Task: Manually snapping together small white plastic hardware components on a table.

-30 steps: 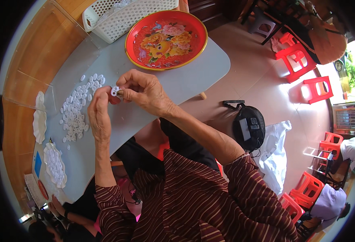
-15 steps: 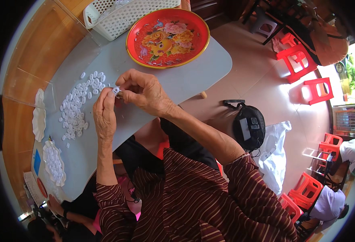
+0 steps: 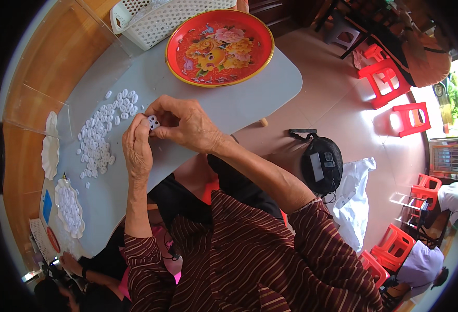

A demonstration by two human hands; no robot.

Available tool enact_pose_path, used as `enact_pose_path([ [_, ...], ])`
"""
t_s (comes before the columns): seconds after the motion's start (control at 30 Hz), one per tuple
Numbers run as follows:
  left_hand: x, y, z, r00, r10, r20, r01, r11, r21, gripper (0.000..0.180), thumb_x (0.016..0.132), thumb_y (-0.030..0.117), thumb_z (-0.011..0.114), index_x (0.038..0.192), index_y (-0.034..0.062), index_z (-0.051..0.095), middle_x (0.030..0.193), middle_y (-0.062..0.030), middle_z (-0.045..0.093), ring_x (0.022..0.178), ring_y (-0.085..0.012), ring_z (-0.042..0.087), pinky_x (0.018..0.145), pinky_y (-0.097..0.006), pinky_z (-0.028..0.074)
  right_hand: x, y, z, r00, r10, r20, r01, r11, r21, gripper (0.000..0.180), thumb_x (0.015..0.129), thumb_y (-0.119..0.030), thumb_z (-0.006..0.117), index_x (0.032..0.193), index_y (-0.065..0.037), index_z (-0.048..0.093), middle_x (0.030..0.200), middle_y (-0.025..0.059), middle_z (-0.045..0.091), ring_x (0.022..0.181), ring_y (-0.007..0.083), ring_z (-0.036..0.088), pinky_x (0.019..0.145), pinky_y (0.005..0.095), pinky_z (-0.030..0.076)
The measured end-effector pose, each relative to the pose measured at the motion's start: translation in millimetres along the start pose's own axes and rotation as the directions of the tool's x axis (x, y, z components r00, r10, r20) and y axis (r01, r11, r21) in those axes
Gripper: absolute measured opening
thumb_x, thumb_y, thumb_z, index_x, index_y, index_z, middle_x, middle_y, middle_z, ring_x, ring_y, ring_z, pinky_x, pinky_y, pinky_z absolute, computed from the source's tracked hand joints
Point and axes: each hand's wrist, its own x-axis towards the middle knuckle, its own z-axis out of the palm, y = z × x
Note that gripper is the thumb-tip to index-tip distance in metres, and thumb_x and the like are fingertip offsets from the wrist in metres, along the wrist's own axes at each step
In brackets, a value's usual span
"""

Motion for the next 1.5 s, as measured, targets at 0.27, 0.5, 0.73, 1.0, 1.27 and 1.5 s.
enact_pose_path([
  [0.27, 0, 0, -5, 0.997, 0.006, 0.082, -0.005, 1.000, -0.008, 0.022, 0.088, 0.017, 0.041, 0.075, -0.0012, 0.041, 0.061, -0.0087, 0.033, 0.058, -0.0144, 0.029, 0.051, -0.032, 0.032, -1, 2, -1, 0.995, -0.098, 0.012, 0.098, 0.992, -0.080, 0.028, 0.075, -0.005, 0.073, 0.098, 0.000, 0.058, 0.078, 0.0052, 0.061, 0.067, 0.0104, 0.056, 0.063, 0.0260, 0.047],
  [0.5, -2, 5, -3, 0.995, 0.007, 0.098, -0.003, 0.999, -0.034, 0.023, 0.087, 0.017, 0.041, 0.078, -0.0031, 0.047, 0.061, -0.0081, 0.036, 0.058, -0.0127, 0.033, 0.052, -0.031, 0.034, -3, 6, 1, 0.986, -0.165, -0.001, 0.164, 0.979, -0.119, 0.027, 0.075, -0.007, 0.073, 0.095, 0.000, 0.057, 0.077, 0.0075, 0.062, 0.065, 0.0131, 0.057, 0.059, 0.0274, 0.046],
  [0.73, -2, 8, -1, 0.992, -0.010, 0.128, 0.024, 0.994, -0.108, 0.024, 0.087, 0.017, 0.040, 0.080, -0.0034, 0.051, 0.062, -0.0068, 0.042, 0.058, -0.0118, 0.036, 0.051, -0.030, 0.033, -4, 3, -3, 0.981, -0.192, -0.012, 0.188, 0.972, -0.138, 0.024, 0.075, -0.008, 0.073, 0.091, 0.001, 0.057, 0.074, 0.0079, 0.062, 0.062, 0.0137, 0.058, 0.059, 0.0267, 0.047],
  [1.0, -2, -8, -2, 0.998, 0.033, 0.054, -0.028, 0.994, -0.102, 0.027, 0.092, 0.022, 0.041, 0.080, -0.0013, 0.050, 0.061, -0.0038, 0.038, 0.058, -0.0106, 0.033, 0.051, -0.028, 0.031, -2, 6, 0, 1.000, -0.015, -0.021, 0.019, 0.987, 0.161, 0.015, 0.080, -0.004, 0.067, 0.093, 0.001, 0.061, 0.075, 0.0060, 0.066, 0.069, 0.0088, 0.061, 0.060, 0.0248, 0.049],
  [1.27, -8, -4, 2, 1.000, 0.017, 0.010, -0.014, 0.965, -0.264, 0.031, 0.096, 0.024, 0.043, 0.078, 0.0003, 0.053, 0.064, -0.0009, 0.047, 0.058, -0.0072, 0.040, 0.053, -0.024, 0.035, 54, -17, -36, 0.987, -0.152, -0.061, 0.152, 0.988, -0.010, 0.011, 0.085, -0.006, 0.060, 0.089, 0.004, 0.061, 0.079, 0.0046, 0.064, 0.069, 0.0077, 0.060, 0.060, 0.0224, 0.050],
  [1.5, -16, 12, -4, 1.000, 0.018, 0.024, -0.008, 0.929, -0.371, 0.029, 0.095, 0.018, 0.043, 0.076, -0.0012, 0.051, 0.062, -0.0019, 0.047, 0.057, -0.0072, 0.041, 0.052, -0.024, 0.034, 164, -51, -71, 0.927, -0.344, -0.151, 0.274, 0.895, -0.352, 0.015, 0.081, -0.012, 0.061, 0.086, 0.001, 0.067, 0.070, 0.0059, 0.066, 0.061, 0.0097, 0.062, 0.057, 0.0242, 0.051],
])
